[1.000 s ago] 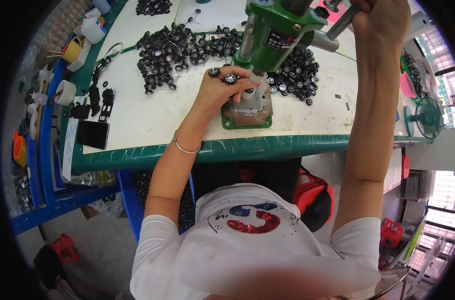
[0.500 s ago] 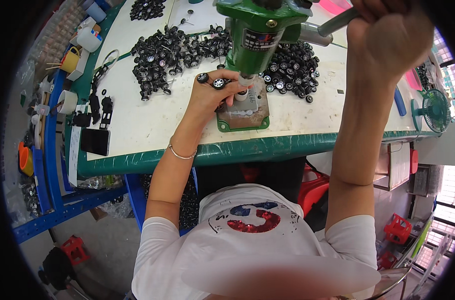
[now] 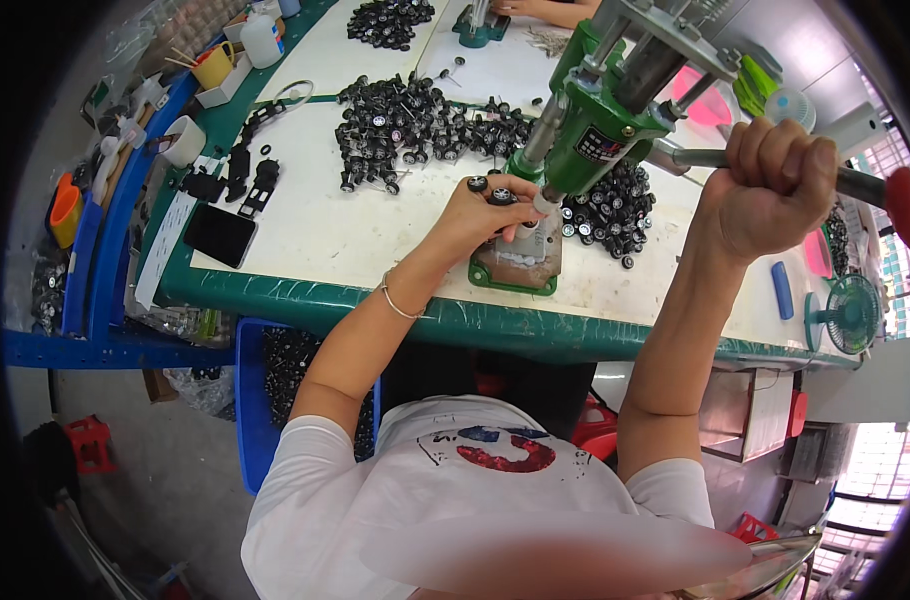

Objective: The person assembles small black components by hand using a manual press machine on a factory workbench, taking components from storage bins and pressing them into assembled parts.

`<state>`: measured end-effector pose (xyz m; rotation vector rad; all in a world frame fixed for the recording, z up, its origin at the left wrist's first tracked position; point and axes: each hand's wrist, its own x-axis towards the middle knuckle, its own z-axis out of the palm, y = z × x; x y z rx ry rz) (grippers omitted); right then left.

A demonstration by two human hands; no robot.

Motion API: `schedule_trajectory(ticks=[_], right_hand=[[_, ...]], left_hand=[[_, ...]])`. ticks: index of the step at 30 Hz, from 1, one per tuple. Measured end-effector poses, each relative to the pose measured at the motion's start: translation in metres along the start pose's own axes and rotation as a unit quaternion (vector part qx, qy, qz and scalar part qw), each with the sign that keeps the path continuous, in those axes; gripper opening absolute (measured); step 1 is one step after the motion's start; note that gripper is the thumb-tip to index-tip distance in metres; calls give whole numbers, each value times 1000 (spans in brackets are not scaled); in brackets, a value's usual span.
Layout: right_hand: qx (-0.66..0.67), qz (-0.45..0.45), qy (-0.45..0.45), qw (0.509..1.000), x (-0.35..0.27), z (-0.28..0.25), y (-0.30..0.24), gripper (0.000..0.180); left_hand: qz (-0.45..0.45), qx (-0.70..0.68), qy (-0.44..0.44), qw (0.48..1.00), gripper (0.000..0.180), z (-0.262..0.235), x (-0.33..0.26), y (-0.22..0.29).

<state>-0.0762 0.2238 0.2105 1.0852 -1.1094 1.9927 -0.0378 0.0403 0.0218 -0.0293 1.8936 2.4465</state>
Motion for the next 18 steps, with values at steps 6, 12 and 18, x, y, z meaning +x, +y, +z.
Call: schedule_trajectory(ticks=[6, 12, 18], right_hand=[[11, 51, -23, 998, 8, -2, -1, 36], [39, 15, 0, 999, 0, -7, 1, 34], [51, 72, -8, 996, 5, -3, 0, 33]], left_hand=[[19, -10, 1, 1000, 22, 3, -3, 3], [16, -13, -15, 1000, 25, 2, -3, 7], [7, -1, -11, 1000, 21, 2, -4, 10]])
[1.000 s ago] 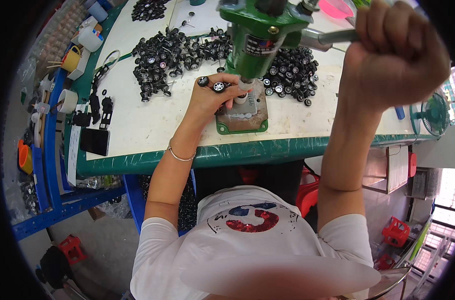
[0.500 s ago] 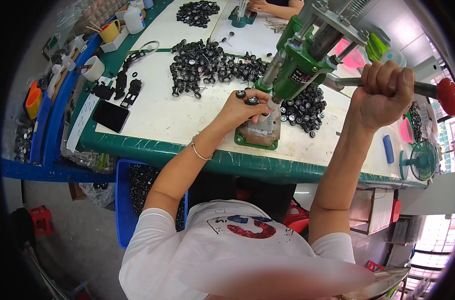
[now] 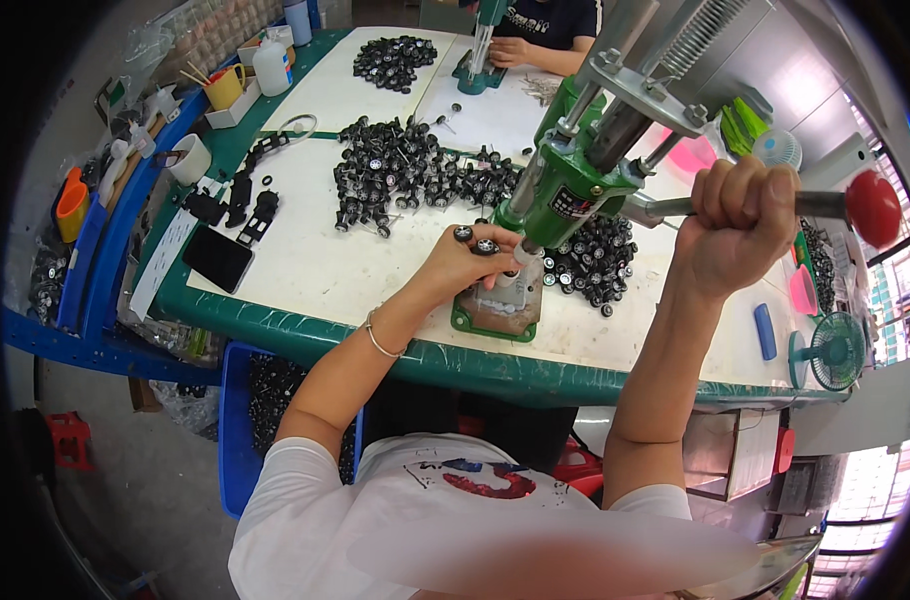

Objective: The person assembles small black components by hand using a manual press machine on a factory workbench, taking components from storage bins and pressing them into assembled parts.

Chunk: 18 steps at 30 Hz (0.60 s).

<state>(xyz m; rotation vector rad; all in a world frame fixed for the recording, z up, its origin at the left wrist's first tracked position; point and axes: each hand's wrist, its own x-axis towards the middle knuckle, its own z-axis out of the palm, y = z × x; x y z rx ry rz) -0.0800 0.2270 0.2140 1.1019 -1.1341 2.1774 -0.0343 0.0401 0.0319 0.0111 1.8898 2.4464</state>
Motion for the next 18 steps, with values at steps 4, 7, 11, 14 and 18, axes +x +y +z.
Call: schedule_trajectory(ticks=[4, 7, 11, 14, 18], right_hand=[[-16, 67, 12, 998, 18, 2, 3, 30], [-63, 143, 55, 986, 43, -2, 19, 27], [-18, 300, 111, 947, 72, -17, 58, 24], [-25, 282, 47, 958, 76, -40, 69, 24], [-4, 276, -39, 960, 70, -60, 69, 27]], left_hand=[[4, 16, -4, 1000, 19, -1, 1, -3], [6, 31, -22, 999, 17, -1, 3, -5], [-15, -8, 2, 1000, 14, -4, -3, -5], [-26, 6, 34, 999, 12, -14, -15, -4], [-22, 22, 69, 997, 19, -46, -49, 1]])
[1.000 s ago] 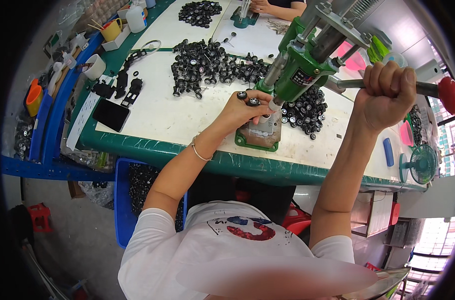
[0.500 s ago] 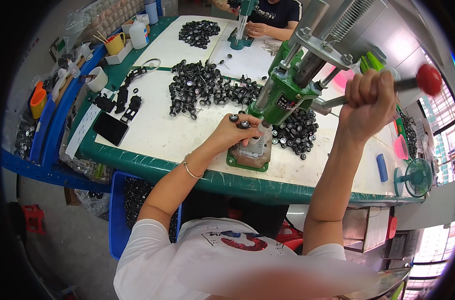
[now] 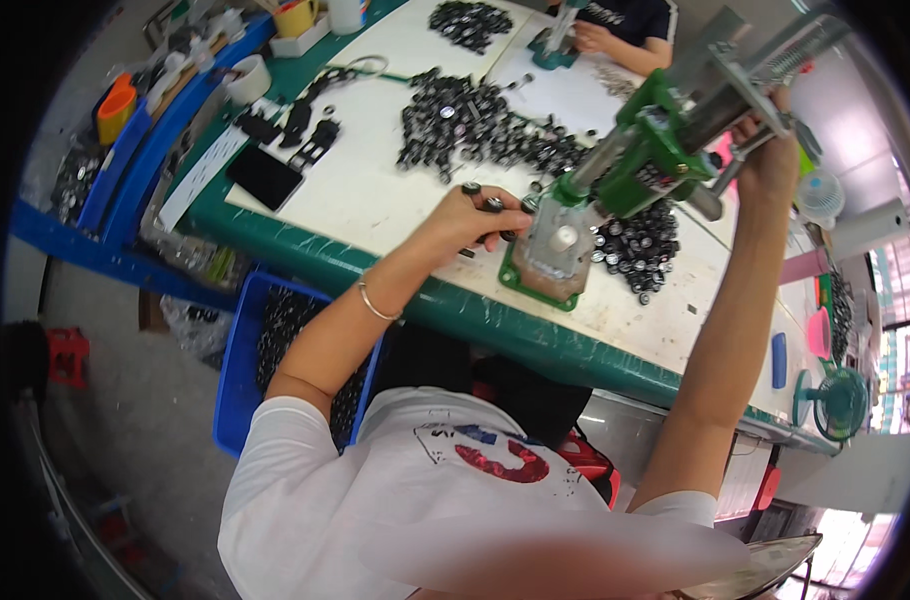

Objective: The person assembles small black components by hand using a manual press machine on a factory workbench, taking components from storage bins and pressing them into assembled parts.

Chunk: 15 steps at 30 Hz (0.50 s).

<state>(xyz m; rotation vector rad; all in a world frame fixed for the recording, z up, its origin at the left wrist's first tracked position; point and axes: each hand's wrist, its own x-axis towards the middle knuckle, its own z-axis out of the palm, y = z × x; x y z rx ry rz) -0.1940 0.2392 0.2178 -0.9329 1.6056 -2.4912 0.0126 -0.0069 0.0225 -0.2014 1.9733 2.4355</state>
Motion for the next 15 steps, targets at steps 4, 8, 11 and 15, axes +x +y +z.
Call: schedule_trajectory(ticks=[4, 8, 11, 15], right_hand=[[-59, -57, 81, 993, -28, -12, 15, 31], [-129, 30, 153, 979, -67, -33, 40, 29], [-218, 106, 117, 963, -98, -46, 63, 28], [-302, 165, 50, 937, -128, -46, 92, 23]], left_hand=[[-65, 69, 58, 994, 25, -59, -56, 3], [-126, 152, 89, 976, 25, -124, -132, -5], [-199, 235, 102, 946, 29, -170, -176, -25], [-73, 580, 155, 797, 42, -195, -205, -54]])
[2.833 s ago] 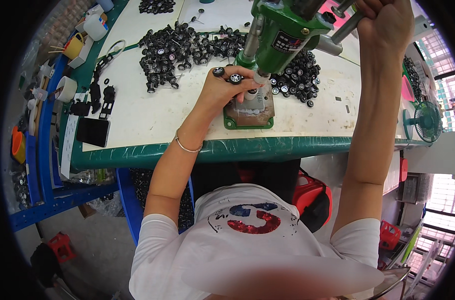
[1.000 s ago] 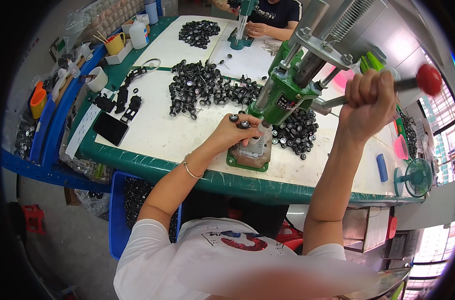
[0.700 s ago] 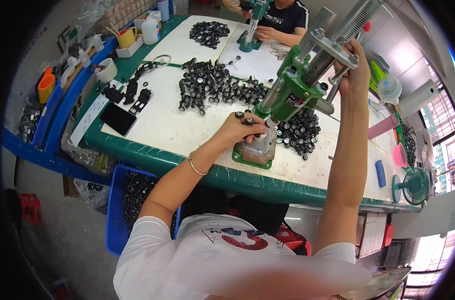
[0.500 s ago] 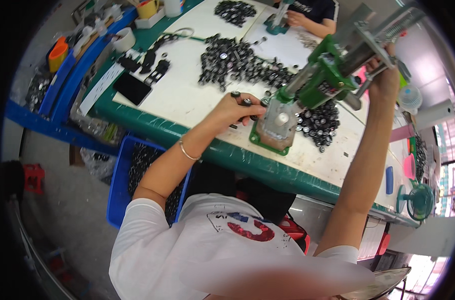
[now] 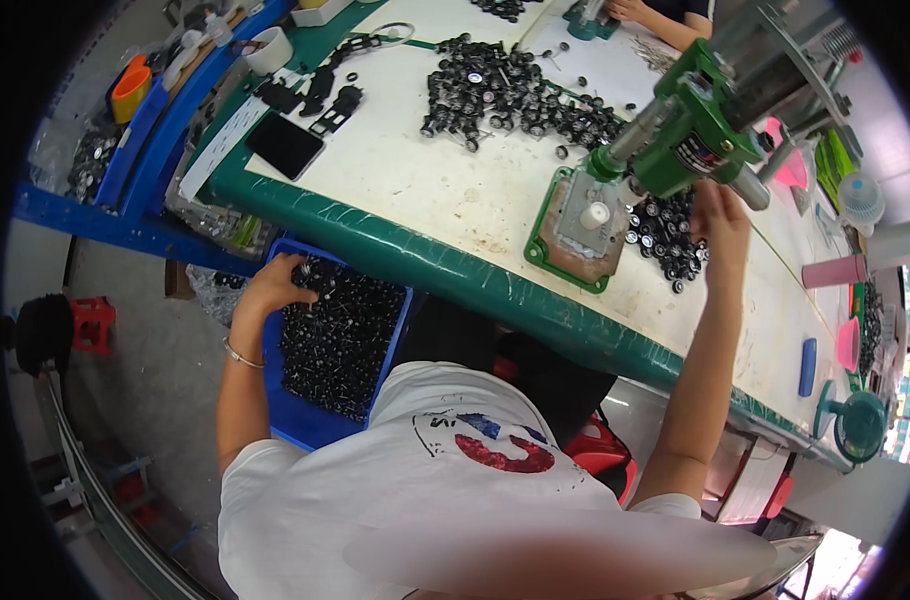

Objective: The person assembles small black components by hand using a manual press machine on a factory workbench, taking components from storage bins and pressing them into assembled parts.

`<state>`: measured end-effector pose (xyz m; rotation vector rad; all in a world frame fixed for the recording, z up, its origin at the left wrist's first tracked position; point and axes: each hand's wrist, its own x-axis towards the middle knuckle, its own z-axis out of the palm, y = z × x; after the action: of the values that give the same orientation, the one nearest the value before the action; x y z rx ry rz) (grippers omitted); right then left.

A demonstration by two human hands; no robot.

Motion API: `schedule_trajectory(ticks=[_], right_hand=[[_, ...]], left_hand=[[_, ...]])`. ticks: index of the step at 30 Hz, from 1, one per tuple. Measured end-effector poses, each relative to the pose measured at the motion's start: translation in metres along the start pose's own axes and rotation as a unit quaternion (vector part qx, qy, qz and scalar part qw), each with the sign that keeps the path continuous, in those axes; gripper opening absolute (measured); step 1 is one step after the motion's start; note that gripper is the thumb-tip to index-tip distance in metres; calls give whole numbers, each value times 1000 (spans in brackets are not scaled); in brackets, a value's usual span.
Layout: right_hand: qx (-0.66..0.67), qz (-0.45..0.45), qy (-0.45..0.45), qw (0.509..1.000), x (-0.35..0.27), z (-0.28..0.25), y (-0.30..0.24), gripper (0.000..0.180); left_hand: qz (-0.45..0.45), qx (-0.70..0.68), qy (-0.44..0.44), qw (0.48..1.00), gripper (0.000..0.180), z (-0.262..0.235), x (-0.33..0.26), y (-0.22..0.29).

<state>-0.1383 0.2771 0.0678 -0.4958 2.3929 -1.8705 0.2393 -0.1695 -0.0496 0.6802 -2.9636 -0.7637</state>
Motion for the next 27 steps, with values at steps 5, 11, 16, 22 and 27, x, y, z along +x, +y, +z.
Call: schedule_trajectory(ticks=[5, 11, 16, 22, 27], right_hand=[[-146, -25, -33, 988, -27, 13, 23, 20], [-297, -63, -44, 952, -52, 16, 31, 17], [-407, -94, -74, 905, -64, 32, 31, 20], [-417, -125, -47, 899, -69, 38, 42, 21], [-444, -153, -28, 882, -63, 40, 51, 13]], left_hand=[[-145, 80, -116, 979, 43, -26, 20, 42], [105, -224, -127, 961, 25, -33, 71, 137], [264, -116, 139, 947, 18, 10, 159, 182], [257, -29, 154, 954, 16, 27, 188, 187], [176, -196, 67, 962, 15, 21, 178, 193]])
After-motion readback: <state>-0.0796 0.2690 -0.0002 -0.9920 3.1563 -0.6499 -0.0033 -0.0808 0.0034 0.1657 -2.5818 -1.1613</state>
